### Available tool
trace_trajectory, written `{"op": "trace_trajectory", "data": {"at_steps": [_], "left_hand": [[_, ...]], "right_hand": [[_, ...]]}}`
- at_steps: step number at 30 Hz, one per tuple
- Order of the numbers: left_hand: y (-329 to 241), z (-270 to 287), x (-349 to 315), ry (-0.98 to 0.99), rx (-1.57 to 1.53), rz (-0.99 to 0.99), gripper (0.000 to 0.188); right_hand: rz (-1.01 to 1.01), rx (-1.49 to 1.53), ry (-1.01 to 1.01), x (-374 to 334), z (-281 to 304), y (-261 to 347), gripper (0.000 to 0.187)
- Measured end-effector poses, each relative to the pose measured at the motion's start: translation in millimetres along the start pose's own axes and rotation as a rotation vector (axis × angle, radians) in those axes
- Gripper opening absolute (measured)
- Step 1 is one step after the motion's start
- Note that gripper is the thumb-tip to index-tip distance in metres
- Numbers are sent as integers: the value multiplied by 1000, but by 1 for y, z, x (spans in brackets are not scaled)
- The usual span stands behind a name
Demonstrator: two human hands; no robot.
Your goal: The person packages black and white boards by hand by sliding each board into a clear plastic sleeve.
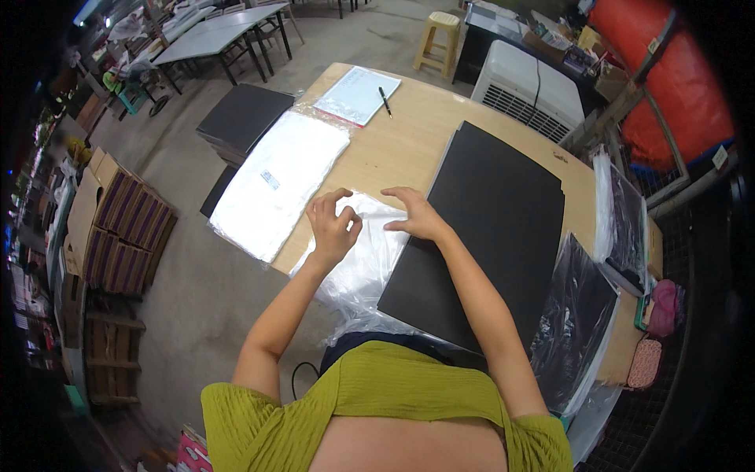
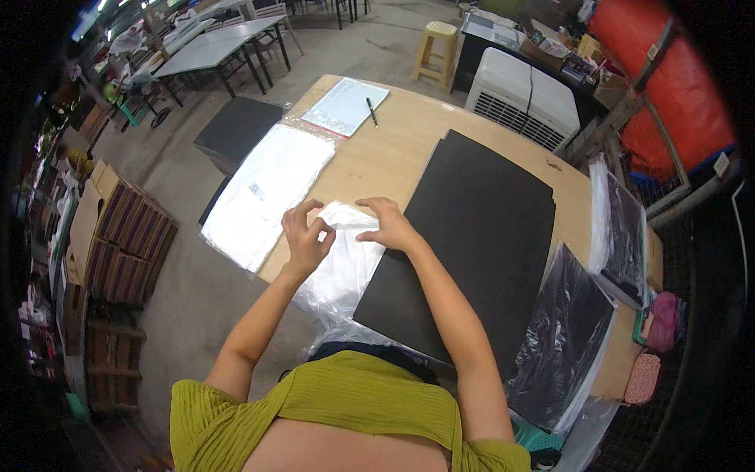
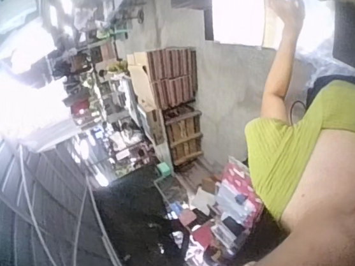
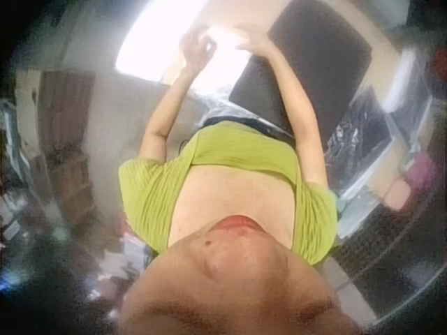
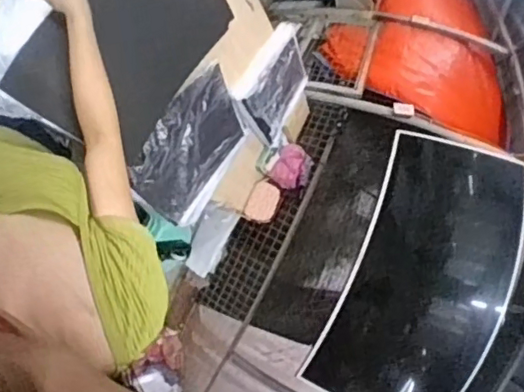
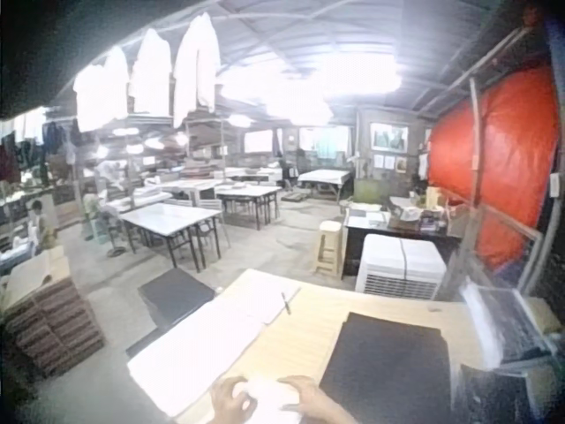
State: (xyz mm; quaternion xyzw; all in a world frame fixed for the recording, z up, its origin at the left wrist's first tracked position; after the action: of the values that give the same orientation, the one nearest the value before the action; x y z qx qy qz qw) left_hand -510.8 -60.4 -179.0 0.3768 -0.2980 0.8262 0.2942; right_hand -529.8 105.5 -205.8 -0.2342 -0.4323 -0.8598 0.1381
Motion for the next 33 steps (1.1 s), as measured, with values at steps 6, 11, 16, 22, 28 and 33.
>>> {"op": "trace_trajectory", "data": {"at_steps": [6, 11, 16, 22, 28, 33], "left_hand": [[44, -52, -19, 210, -1051, 964, 39], [35, -69, 7, 375, -657, 752, 36], [40, -110, -19, 466, -1063, 847, 33], [-30, -62, -54, 1829, -943, 235, 40], [-44, 88, 54, 1245, -1731, 192, 40], [-47, 85, 34, 1204, -1552, 209, 45]], "right_hand": [[-297, 161, -17, 7, -16, -12, 9], [-423, 193, -317, -6, 29, -31, 4], [-113, 100, -447, 1, 43, -9, 9], [-384, 755, 894, -43, -71, 12, 20], [200, 1163, 1622, -103, -4, 196, 22], [-631, 1763, 1032, -126, 118, 148, 28]]}}
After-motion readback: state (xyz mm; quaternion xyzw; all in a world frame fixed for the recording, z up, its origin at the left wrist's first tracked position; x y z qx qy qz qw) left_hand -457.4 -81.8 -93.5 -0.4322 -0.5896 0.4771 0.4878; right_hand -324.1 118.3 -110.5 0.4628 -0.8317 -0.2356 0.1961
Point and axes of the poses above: each hand's wrist, its own x-axis towards the middle knuckle, its own z-axis out of the back of the hand, y = z × x, the point moved 10 cm from there along x, towards the middle knuckle, and after that the axes turned 9 degrees about -y, right-handed, at the moved point
